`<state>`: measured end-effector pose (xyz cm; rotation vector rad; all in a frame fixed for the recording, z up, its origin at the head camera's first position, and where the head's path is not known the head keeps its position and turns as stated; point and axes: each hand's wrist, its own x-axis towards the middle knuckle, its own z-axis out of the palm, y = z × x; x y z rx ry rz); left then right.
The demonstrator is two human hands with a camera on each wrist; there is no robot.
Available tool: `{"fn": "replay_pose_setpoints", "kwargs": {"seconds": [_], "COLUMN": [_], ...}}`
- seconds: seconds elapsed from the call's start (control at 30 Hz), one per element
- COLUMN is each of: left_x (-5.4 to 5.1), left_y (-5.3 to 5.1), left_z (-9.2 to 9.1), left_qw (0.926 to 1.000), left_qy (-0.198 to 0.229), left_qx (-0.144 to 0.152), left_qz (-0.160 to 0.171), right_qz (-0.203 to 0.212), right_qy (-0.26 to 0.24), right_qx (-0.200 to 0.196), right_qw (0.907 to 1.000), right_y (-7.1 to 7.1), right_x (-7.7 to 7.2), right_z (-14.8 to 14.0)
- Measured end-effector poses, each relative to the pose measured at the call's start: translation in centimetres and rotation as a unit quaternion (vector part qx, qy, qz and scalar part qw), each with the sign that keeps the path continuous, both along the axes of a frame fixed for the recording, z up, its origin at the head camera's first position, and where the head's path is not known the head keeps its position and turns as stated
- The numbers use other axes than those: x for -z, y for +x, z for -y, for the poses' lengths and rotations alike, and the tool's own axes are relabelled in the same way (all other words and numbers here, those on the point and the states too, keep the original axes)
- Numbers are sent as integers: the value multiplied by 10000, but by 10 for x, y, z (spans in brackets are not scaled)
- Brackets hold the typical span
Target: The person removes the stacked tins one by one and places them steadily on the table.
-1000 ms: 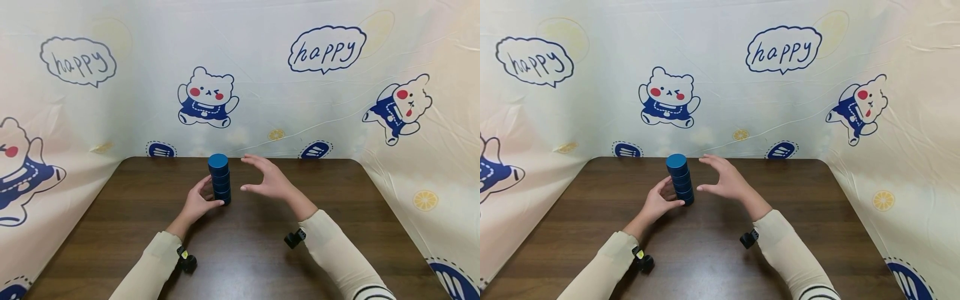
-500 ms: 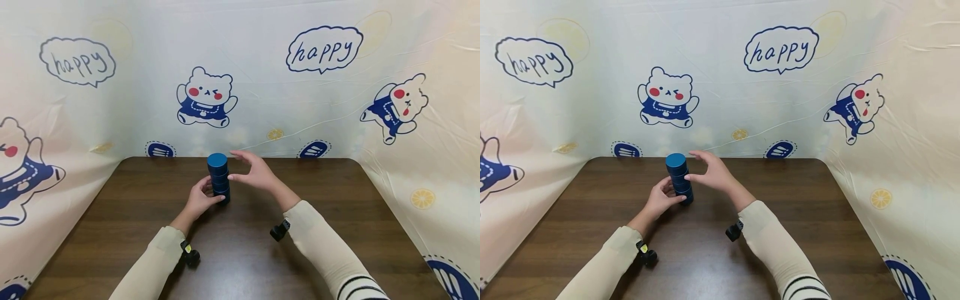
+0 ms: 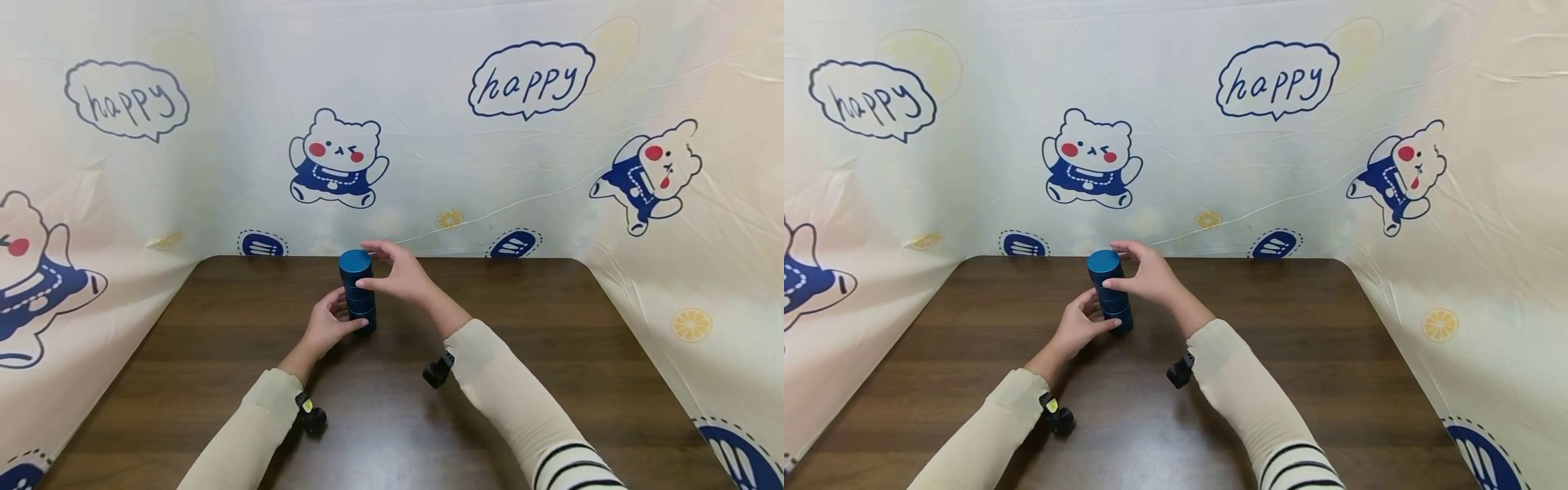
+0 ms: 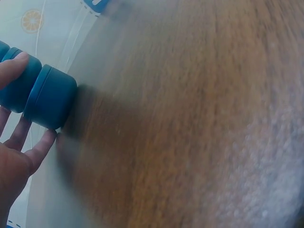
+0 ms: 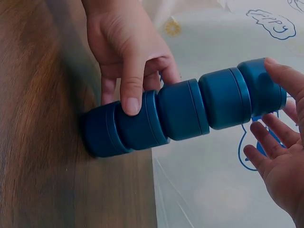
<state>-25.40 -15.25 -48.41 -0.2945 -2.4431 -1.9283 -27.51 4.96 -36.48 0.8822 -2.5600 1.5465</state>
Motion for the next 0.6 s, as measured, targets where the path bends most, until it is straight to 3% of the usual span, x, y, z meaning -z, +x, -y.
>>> {"fn": "replay_pose_setpoints", "kwargs": {"seconds": [0.6], "left_x": [-2], "left_y": [-2], "left_z": [1], "left_qw": [9999], "left_qy": [10], "left_qx": [107], "left_qz": [-19], "right_qz": [53], "right_qy": [13], "right_qx": [155], "right_qw": [9999], "right_y": [0], "right_x": [-3], "right_z": [10]}}
